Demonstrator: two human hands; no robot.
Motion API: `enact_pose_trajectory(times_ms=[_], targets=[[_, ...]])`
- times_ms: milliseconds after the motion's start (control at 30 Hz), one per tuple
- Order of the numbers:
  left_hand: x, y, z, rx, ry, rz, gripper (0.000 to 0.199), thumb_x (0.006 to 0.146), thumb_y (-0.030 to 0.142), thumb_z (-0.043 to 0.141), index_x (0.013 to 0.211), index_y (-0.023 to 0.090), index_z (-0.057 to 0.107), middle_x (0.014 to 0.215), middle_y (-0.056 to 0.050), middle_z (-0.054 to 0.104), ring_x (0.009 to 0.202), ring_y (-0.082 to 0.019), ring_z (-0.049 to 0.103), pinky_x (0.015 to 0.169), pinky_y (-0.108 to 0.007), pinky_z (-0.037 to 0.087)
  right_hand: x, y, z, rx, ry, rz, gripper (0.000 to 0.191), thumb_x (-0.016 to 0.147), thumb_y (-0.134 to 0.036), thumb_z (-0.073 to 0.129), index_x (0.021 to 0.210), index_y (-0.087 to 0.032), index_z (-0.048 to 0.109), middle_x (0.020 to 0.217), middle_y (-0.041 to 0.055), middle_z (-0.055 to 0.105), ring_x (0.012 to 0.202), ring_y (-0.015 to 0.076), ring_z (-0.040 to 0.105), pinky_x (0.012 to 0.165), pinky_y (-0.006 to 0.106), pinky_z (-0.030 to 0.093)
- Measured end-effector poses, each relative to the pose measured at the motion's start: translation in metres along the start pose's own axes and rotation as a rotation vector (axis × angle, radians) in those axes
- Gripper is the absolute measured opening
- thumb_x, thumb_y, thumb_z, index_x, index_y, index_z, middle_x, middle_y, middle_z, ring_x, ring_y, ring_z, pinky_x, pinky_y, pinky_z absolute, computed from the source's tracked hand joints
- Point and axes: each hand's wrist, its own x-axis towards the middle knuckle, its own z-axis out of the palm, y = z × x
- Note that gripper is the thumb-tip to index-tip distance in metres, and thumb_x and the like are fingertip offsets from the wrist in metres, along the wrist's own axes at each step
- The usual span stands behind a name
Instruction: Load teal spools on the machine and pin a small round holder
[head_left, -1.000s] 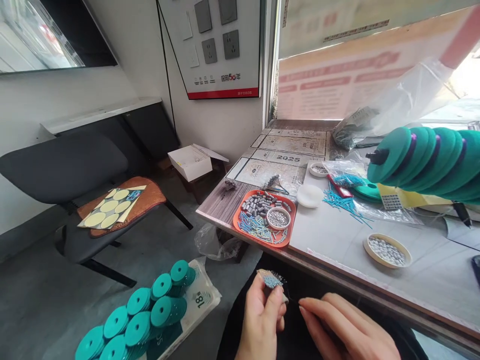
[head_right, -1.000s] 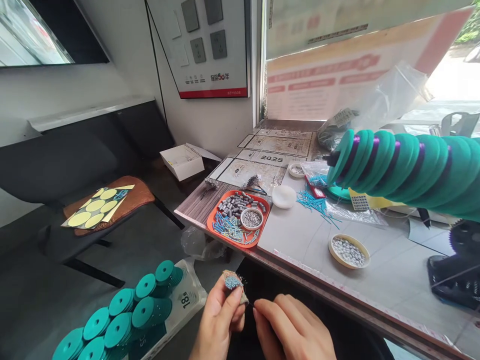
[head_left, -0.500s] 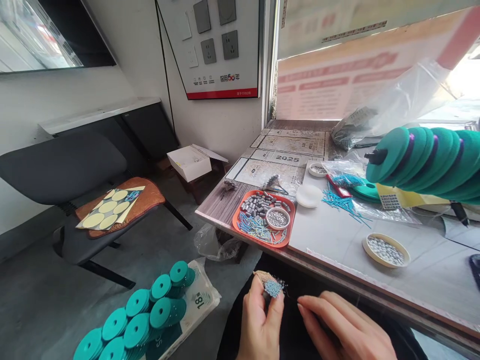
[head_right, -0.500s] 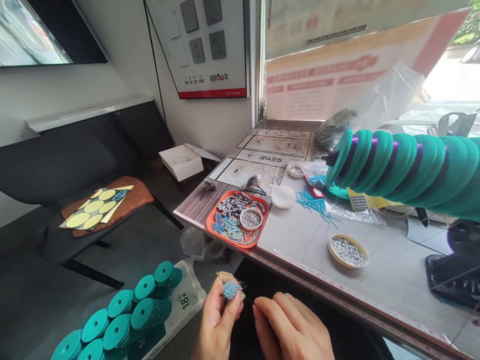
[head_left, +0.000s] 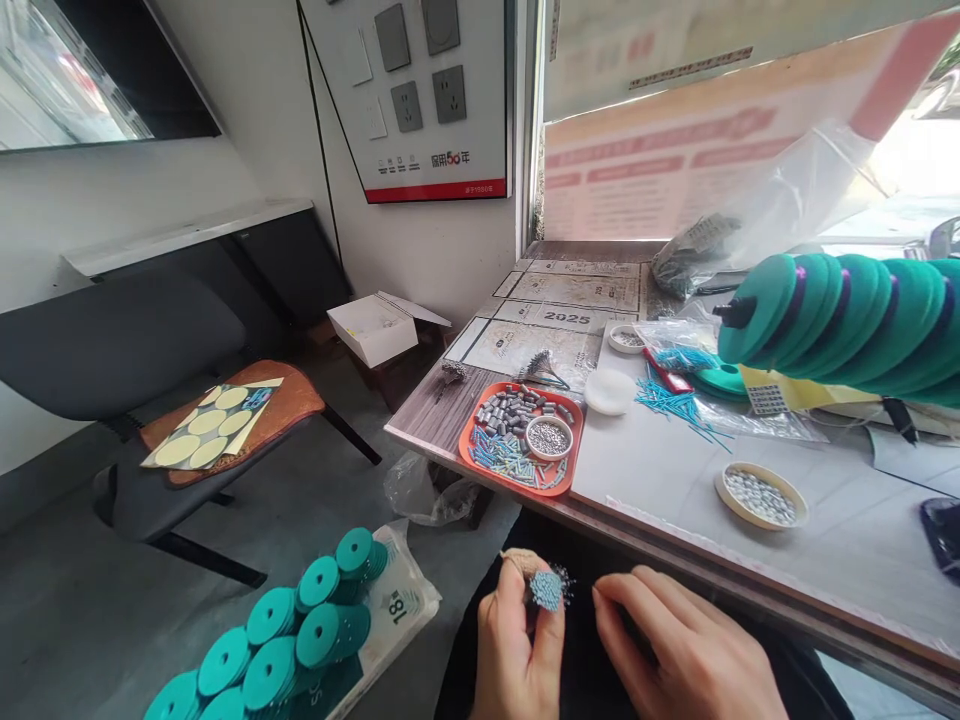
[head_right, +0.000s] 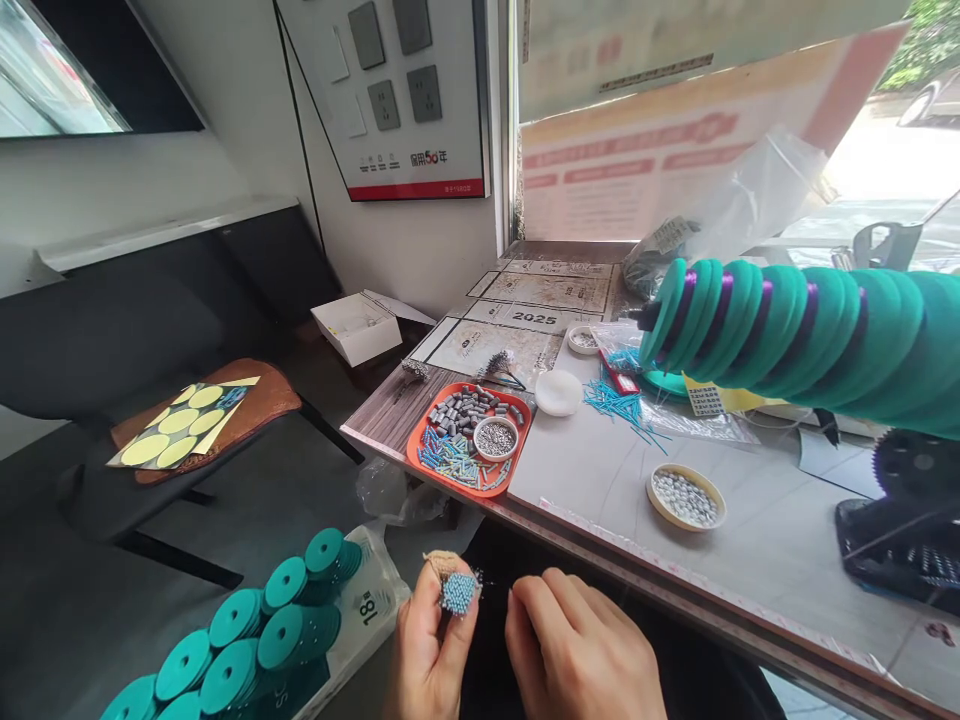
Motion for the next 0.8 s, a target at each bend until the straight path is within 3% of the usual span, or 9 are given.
enact_pose_trajectory(times_ms=[233,400,567,733,800], targets=[[0.005,0.003,-0.002,-0.07,-0.007,0.072,0.02,0.085,0.037,0.051,0.078,0.019,0.057,0.065,0.002,0.052,0.055,-0.01,0.046,0.054,-0.02,0.036,-0.002,-0.001,0.002,0.03,-0.027,-0.007,0.028,0.094,-0.022,0.038,0.076,-0.02,0.059,0.062,-0.0011,0.057,0.052,0.0105,0.056,0.051,0.023,0.039],[0.008,0.002,-0.007,-0.121,-0.117,0.046,0.017,0.085,0.032,0.055,0.078,0.018,0.061,0.068,-0.001,0.06,0.061,-0.012,0.053,0.059,-0.019,0.041,0.002,-0.003,0.0,0.117,-0.019,-0.016,0.029,0.096,-0.026,0.032,0.118,-0.015,0.049,0.08,0.0033,0.064,0.059,0.0101,0.061,0.053,0.019,0.047],[0.007,0.014,-0.004,-0.405,-0.049,-0.155,0.027,0.081,0.042,0.06,0.073,0.017,0.061,0.069,-0.001,0.056,0.065,-0.013,0.05,0.064,-0.022,0.04,0.01,-0.003,-0.003,0.106,-0.022,-0.174,0.023,0.094,-0.019,0.039,0.08,-0.019,0.057,0.058,-0.0018,0.056,0.049,0.0099,0.054,0.05,0.021,0.039],[0.011,0.027,-0.004,-1.029,-0.134,-0.497,0.024,0.074,0.037,0.07,0.069,0.016,0.059,0.065,0.001,0.053,0.062,-0.011,0.051,0.074,-0.028,0.044,0.012,-0.007,-0.001,0.103,0.007,-0.32,0.035,0.088,-0.01,0.039,0.054,-0.019,0.045,0.046,-0.0046,0.046,0.039,0.0068,0.042,0.044,0.022,0.029],[0.016,0.031,-0.008,-1.157,-0.108,-0.559,0.024,0.07,0.033,0.075,0.068,0.016,0.058,0.06,0.004,0.049,0.054,-0.007,0.047,0.071,-0.028,0.046,0.01,-0.008,-0.002,0.094,0.023,-0.341,0.036,0.086,-0.008,0.039,0.052,-0.019,0.043,0.044,-0.0049,0.044,0.039,0.0064,0.04,0.045,0.021,0.03]])
